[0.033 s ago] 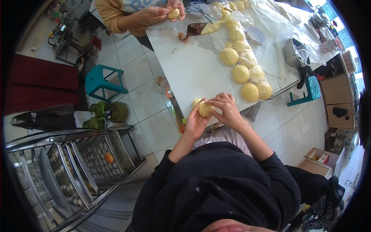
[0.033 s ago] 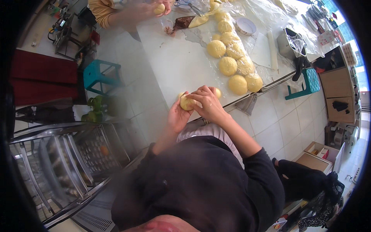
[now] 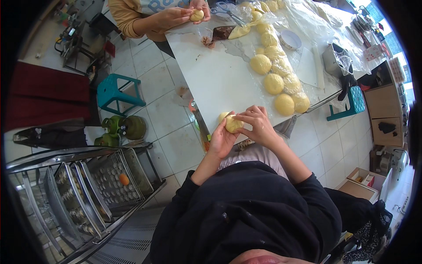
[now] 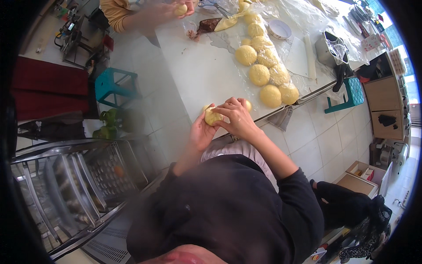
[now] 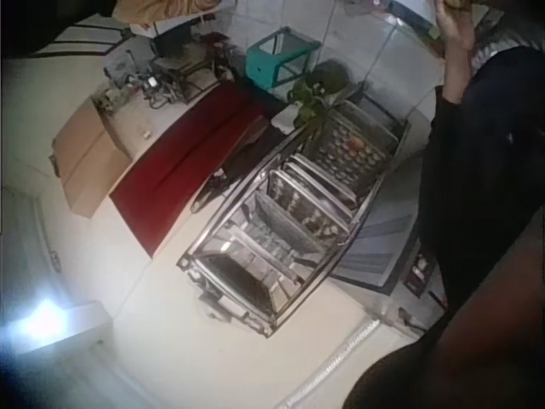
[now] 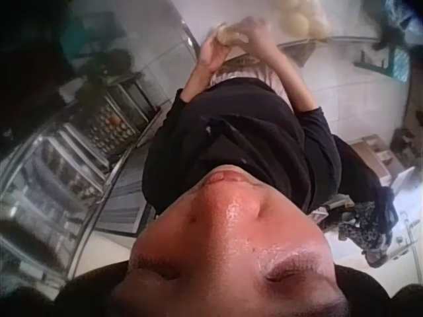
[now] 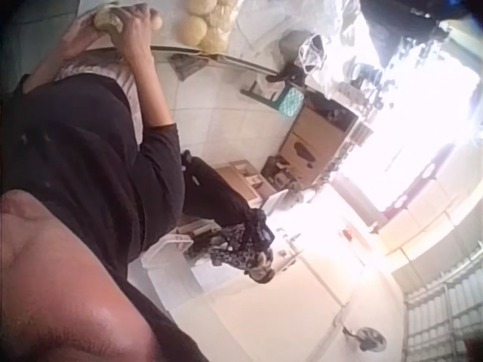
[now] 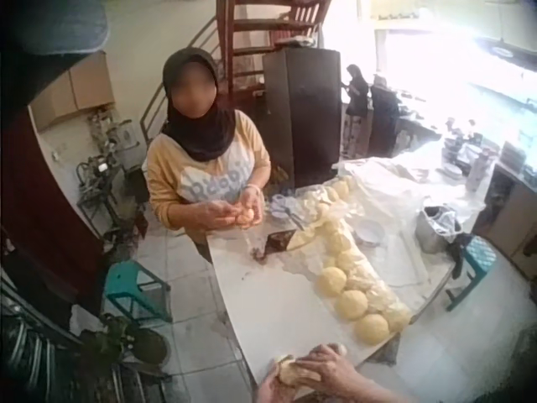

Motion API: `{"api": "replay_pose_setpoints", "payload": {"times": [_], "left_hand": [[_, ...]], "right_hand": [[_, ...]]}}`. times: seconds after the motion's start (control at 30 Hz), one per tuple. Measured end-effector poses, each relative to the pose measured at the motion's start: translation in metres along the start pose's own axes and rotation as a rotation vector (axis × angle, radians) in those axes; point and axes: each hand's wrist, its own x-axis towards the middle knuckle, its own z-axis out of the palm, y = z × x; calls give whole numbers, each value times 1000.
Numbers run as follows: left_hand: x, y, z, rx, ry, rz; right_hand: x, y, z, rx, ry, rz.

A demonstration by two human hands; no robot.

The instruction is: The person prepares bread rolls by scoring a flattened piece of dough with a scraper to create a fringe, rolling it into a spiral shape, and placing it on a baking tray. They then flatten several other pieces of dough by hand, fill them with chocolate from a piping bag, pinch the dough closed to form balls, and place them on the tray alongside the spiral rolls.

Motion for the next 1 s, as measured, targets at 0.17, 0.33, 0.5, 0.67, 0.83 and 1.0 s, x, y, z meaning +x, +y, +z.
{"api": "replay_pose_setpoints", "payload": {"times": [0.17, 0.33, 0.5, 0.67, 0.83, 1.0], "left_hand": [[-7, 5, 11, -5, -2, -139], [-14, -1, 6, 126, 26, 54], [-12, -4, 3, 317, 130, 162], [-8, -3, -2, 224, 97, 184], [-1, -14, -9, 465, 45, 396], [0, -11, 9, 714, 69, 539]], "right_hand": [[0, 19, -11, 14, -123, -143], [-1, -6, -13, 80, 66, 29], [-12, 1, 5, 14, 64, 77], [-8, -17, 6, 13, 222, 115], [-8, -22, 10, 216, 297, 470], [-8, -17, 12, 235, 240, 506]]}}
